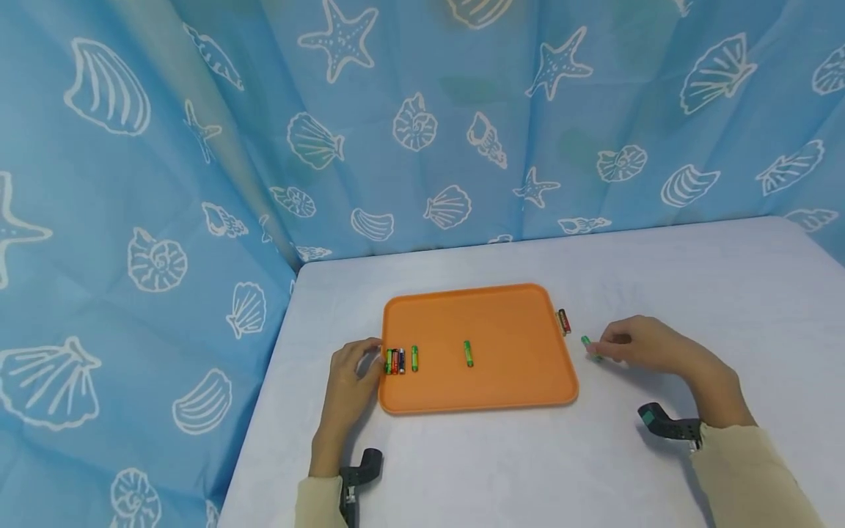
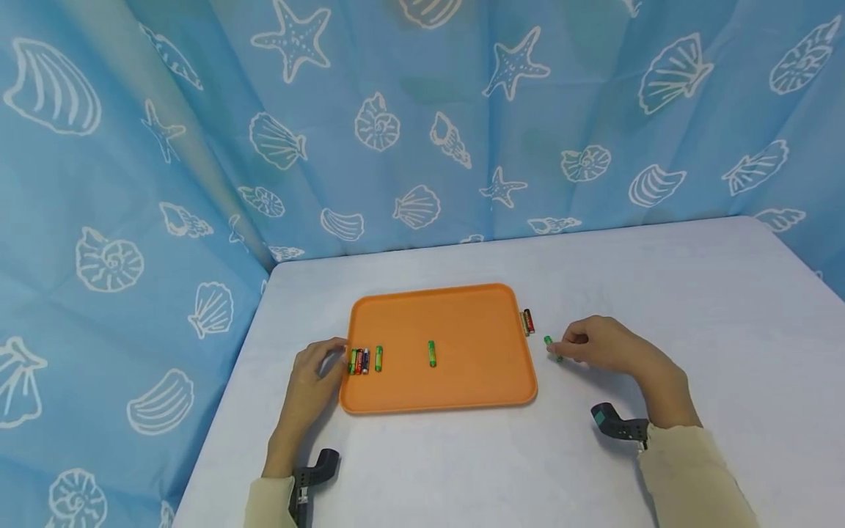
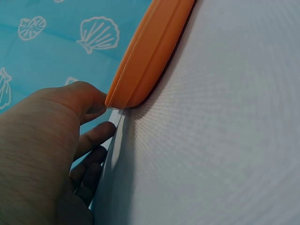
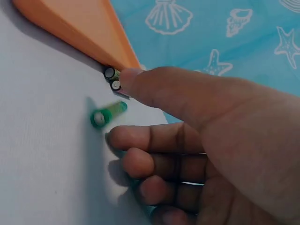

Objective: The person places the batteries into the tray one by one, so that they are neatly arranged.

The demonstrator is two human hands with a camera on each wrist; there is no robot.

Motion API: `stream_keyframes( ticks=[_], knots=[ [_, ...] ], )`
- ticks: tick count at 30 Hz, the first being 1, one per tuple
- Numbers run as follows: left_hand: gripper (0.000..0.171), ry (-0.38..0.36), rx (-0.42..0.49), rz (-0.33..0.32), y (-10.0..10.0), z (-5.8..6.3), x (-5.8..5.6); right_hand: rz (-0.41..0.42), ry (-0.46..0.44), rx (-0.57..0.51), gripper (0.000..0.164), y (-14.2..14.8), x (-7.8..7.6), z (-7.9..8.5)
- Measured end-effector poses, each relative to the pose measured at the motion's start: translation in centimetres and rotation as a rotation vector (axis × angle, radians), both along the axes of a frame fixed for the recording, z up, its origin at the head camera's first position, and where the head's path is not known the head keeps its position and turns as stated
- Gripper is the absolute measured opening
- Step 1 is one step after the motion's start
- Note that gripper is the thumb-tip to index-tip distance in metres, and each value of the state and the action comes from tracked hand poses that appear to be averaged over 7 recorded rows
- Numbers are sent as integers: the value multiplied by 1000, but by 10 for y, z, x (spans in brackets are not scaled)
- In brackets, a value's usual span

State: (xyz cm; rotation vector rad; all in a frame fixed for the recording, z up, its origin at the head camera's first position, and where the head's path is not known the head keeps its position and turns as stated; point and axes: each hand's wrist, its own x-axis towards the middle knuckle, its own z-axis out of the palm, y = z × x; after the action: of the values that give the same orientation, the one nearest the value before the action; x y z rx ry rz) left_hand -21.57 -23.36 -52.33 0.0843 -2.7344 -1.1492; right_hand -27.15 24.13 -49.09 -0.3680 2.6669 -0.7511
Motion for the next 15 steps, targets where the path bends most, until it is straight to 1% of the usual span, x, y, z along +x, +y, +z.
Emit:
stream_keyframes(
  ticks=[3, 5, 7, 8, 9, 11, 13, 15],
  knots=[
    [30, -7, -9, -1, 1, 1, 0, 12, 26, -25, 40, 1, 3, -2],
    [30, -10, -14, -2, 0, 1, 0, 33, 47, -63, 52, 2, 4, -5],
    [31, -13, -19, -2, 0, 2, -1, 70, 69, -95, 66, 3, 5, -8],
    [31, -15, -20, -2, 0, 2, -1, 88, 82, -106, 69, 2, 5, -10],
    [31, -16, -20, 0, 0, 2, -1, 105, 96, -118, 70, 1, 5, -12],
    [31, -19, -20, 3, 0, 2, -2, 134, 135, -130, 67, -2, 4, -14],
    [32, -22, -16, 7, 0, 2, -1, 139, 169, -136, 61, -6, 5, -14],
    [32, -28, -16, 12, 1, 1, -1, 127, 189, -145, 57, -9, 5, -14]
  ],
)
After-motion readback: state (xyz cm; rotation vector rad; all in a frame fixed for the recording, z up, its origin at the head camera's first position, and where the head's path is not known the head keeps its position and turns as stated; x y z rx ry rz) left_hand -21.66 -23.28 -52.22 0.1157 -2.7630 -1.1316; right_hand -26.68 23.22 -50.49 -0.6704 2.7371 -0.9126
